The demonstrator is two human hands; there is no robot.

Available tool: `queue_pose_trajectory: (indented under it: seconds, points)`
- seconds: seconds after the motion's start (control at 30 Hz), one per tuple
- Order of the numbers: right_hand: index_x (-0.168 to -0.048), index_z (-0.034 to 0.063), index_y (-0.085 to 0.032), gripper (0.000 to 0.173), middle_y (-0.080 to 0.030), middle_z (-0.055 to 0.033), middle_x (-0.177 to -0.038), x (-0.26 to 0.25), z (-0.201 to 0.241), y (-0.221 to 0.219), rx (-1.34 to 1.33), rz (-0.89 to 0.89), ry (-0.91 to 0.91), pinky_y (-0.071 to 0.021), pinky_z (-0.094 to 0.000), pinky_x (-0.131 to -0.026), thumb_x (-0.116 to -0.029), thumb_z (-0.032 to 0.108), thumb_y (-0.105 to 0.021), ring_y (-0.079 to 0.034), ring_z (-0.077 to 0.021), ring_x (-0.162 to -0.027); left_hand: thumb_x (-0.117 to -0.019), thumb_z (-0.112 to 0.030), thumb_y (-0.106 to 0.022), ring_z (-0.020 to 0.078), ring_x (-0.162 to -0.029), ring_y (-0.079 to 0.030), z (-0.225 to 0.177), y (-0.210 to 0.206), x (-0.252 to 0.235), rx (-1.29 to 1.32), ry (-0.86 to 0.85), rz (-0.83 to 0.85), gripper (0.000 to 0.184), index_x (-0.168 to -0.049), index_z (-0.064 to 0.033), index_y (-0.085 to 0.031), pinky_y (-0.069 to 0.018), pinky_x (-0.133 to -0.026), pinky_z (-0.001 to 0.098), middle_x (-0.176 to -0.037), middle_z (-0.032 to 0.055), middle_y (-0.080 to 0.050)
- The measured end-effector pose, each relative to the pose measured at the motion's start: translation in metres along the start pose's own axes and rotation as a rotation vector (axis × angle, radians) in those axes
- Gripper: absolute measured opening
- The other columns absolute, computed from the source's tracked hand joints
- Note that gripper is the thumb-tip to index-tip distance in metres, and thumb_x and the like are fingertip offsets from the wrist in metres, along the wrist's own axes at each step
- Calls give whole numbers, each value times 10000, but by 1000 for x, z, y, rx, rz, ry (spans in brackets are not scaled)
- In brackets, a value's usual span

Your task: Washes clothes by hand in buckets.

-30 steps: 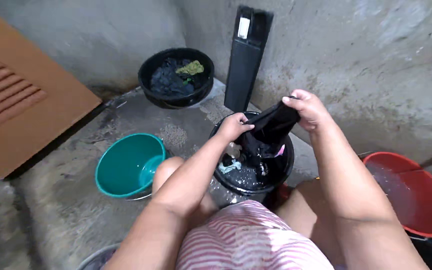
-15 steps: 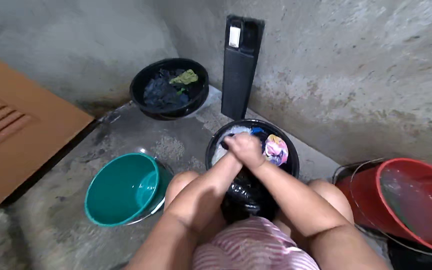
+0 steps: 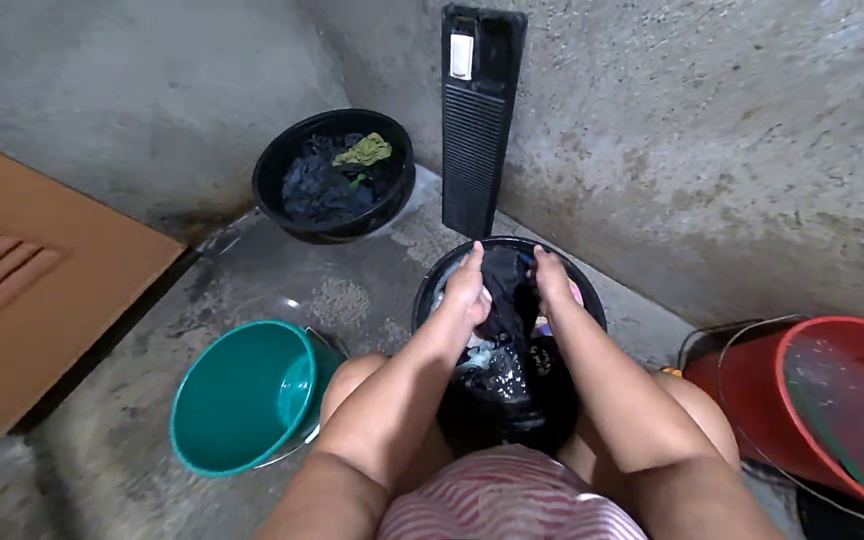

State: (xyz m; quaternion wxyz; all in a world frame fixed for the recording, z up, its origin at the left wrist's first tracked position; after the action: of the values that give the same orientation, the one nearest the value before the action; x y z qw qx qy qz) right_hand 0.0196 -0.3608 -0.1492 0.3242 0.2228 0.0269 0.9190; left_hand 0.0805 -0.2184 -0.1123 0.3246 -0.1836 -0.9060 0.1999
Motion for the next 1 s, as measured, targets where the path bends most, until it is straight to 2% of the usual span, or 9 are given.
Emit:
queue_pose_trajectory:
  seconds: [0.13, 0.33, 0.43, 0.53, 0.63, 0.77, 0.87, 0.93, 1.0]
  points:
    - [-1447, 82, -502, 646, -627, -127, -1278, 26, 2, -30, -368, 268, -164, -529, -423, -932, -1072, 587, -356, -627, -230, -1099, -1080, -421, -481, 266, -1193, -618, -4, -1, 4, -18, -17, 41, 491, -1485, -147, -438, -540, -972, 463, -1368, 133, -597]
    - [-1375, 74, -557, 383, -679, -127, -1189, 14, 30, 7, -279, 197, 67, -572, -440, -894, -1057, 288, -568, -672, -225, -1045, -1046, -410, -571, 257, -1019, -638, -26, 15, 19, -593, -111, -49, 400, -1280, -86, -589, -542, -826, 456, -1190, 149, -654]
    - [-1236, 30, -580, 244, -693, -103, -1032, 24, 52, 1, -219, 320, 164, -594, -405, -824, -1066, 199, -535, -685, -177, -914, -922, -206, -725, 322, -1219, -581, -50, 1, 28, -1277, -404, 122, 219, -1082, -67, -668, -507, -959, 573, -1364, 139, -580]
    - [-925, -6, -684, 238, -665, -88, -905, 47, 77, -22, 238, 382, 443, -502, -415, -817, -1020, 203, -623, -607, -154, -853, -891, -34, -673, 226, -1328, -554, -52, -11, 25, -1113, -654, 322, 296, -1186, -23, -649, -443, -1112, 500, -1461, 94, -573]
    - [-819, 13, -682, 311, -646, -64, -816, 65, 96, -29, 393, 381, 658, -495, -409, -763, -1009, 256, -642, -589, -138, -781, -958, -67, -470, 106, -880, -622, -39, -2, 16, -515, -420, 366, 153, -1005, -63, -615, -527, -778, 307, -983, 33, -664]
    - [-708, 28, -625, 345, -598, -24, -699, 87, 113, -30, 374, 378, 903, -467, -325, -659, -954, 261, -687, -545, -83, -672, -1062, -229, -452, 79, -779, -595, 0, 15, 27, -620, -4, 386, 244, -1187, -118, -630, -507, -676, 276, -963, 9, -650]
    - [-699, 12, -622, 385, -597, -48, -687, 105, 109, -50, 415, 482, 965, -465, -359, -669, -970, 283, -654, -563, -123, -681, -989, -36, -595, 135, -786, -546, 27, 32, 31, -1103, 145, 300, 229, -1217, -26, -592, -487, -701, 313, -979, 97, -602]
    - [-696, -10, -632, 420, -620, -98, -706, 114, 102, -66, 486, 572, 1055, -500, -414, -732, -988, 292, -637, -619, -206, -746, -956, -2, -651, 248, -1008, -584, 37, 43, 31, -1304, 266, 190, 366, -1311, 48, -575, -497, -904, 431, -1195, 208, -619]
    - [-733, -28, -669, 409, -667, -143, -797, 111, 99, -67, 523, 610, 1079, -519, -445, -866, -1005, 272, -612, -662, -264, -883, -980, -26, -636, 192, -921, -547, 39, 36, 34, -1177, 238, 173, 323, -1293, 21, -568, -485, -826, 362, -1123, 155, -597]
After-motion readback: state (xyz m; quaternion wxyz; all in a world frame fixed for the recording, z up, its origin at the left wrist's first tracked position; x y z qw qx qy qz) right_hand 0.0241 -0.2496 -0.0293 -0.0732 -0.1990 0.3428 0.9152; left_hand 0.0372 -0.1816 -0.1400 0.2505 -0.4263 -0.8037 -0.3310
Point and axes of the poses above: each hand's wrist, its own x-axis away from the middle knuckle, its own y-axis out of the back of the hand, z = x × y, the point moved 8 cm from there along -x, towards the middle knuckle
